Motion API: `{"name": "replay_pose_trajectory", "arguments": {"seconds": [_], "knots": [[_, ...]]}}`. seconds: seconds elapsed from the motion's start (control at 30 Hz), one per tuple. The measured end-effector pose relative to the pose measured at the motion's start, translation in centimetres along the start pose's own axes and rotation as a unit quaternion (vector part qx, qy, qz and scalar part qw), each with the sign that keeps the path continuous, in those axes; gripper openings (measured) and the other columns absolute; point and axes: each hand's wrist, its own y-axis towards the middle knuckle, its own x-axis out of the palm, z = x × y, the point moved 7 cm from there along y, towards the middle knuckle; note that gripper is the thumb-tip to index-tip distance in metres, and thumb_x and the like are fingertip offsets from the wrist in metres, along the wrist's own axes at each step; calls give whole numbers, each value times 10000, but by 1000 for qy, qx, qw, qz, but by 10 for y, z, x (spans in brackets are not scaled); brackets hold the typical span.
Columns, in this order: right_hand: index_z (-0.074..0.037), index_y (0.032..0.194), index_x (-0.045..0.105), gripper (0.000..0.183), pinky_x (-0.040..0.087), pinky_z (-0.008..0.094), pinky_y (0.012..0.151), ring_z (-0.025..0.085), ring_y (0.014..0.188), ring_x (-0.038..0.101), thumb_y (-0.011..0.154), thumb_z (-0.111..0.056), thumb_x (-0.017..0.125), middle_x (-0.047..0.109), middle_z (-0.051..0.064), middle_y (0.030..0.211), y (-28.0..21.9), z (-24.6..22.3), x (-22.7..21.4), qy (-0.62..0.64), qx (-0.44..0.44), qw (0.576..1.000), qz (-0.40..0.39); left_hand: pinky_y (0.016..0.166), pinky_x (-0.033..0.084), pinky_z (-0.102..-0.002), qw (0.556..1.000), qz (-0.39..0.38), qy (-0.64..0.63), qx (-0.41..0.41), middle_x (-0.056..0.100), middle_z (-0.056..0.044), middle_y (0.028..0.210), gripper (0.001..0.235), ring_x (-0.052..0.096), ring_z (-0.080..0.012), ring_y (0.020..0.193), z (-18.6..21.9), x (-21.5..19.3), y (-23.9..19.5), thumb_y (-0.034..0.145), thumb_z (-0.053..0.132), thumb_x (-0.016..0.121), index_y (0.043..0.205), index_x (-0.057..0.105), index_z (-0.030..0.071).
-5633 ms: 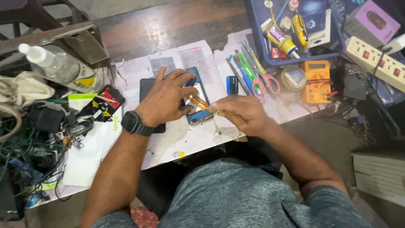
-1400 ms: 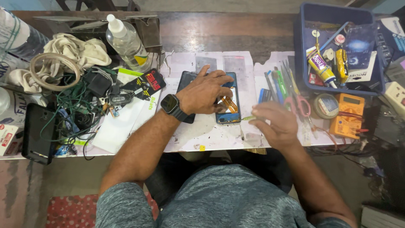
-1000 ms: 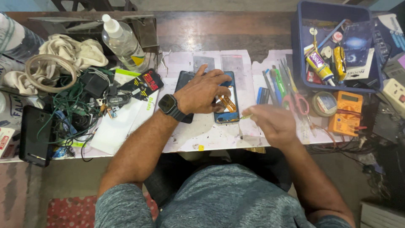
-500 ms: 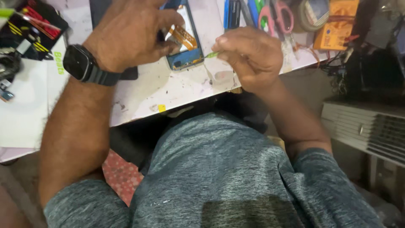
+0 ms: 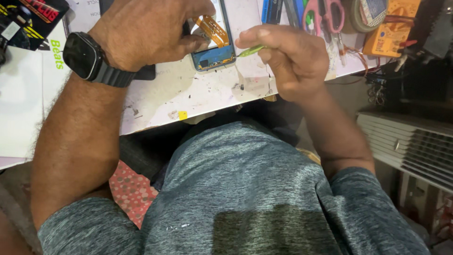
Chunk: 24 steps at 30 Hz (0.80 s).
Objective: The person uses a green-handled screwdriver to carefully pry and adjust a flexible ribbon cable inside a disassembled smartphone. The person repeatedly lifts and repositions the cable, then rotates the phone to inspect the internal components.
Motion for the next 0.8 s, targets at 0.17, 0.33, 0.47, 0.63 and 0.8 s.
{"name": "replay_pose_trajectory", "arguments": {"seconds": [0.17,0.33,0.47,0.63,0.8], "knots": [[-2,1387,506,349,651,361,953,307,1132,736,1085,166,551,681,227,1282,-6,4,-4,36,10,999,6,635,551,-459,999,13,-40,10,737,-138,898,355,712,-319,753,1,1,1,873,234,820,1172,730,66],[-10,1399,484,375,637,373,929,306,1137,722,1085,186,536,674,239,1270,-10,6,-8,64,50,996,33,700,555,-436,990,58,-57,117,722,-136,938,297,705,-319,817,22,-9,-1,825,113,797,1105,753,23],[-3,1373,495,408,633,307,779,270,1009,743,1035,221,540,713,234,1186,-15,10,-12,65,60,994,63,752,539,-448,972,89,-84,200,714,-122,977,204,685,-332,891,39,-5,-2,780,104,795,959,755,14],[-49,1422,518,408,647,377,944,258,1032,741,1107,206,565,714,200,1152,-21,11,-23,80,57,988,120,786,530,-446,971,70,23,228,678,-87,872,148,673,-309,880,51,19,10,880,202,786,867,739,63],[-55,1403,524,411,661,391,908,273,987,736,1087,201,584,685,211,1132,-27,8,-36,84,48,983,153,825,540,-431,964,59,110,237,674,-73,815,161,685,-280,848,60,31,13,889,209,737,793,726,81]]}}
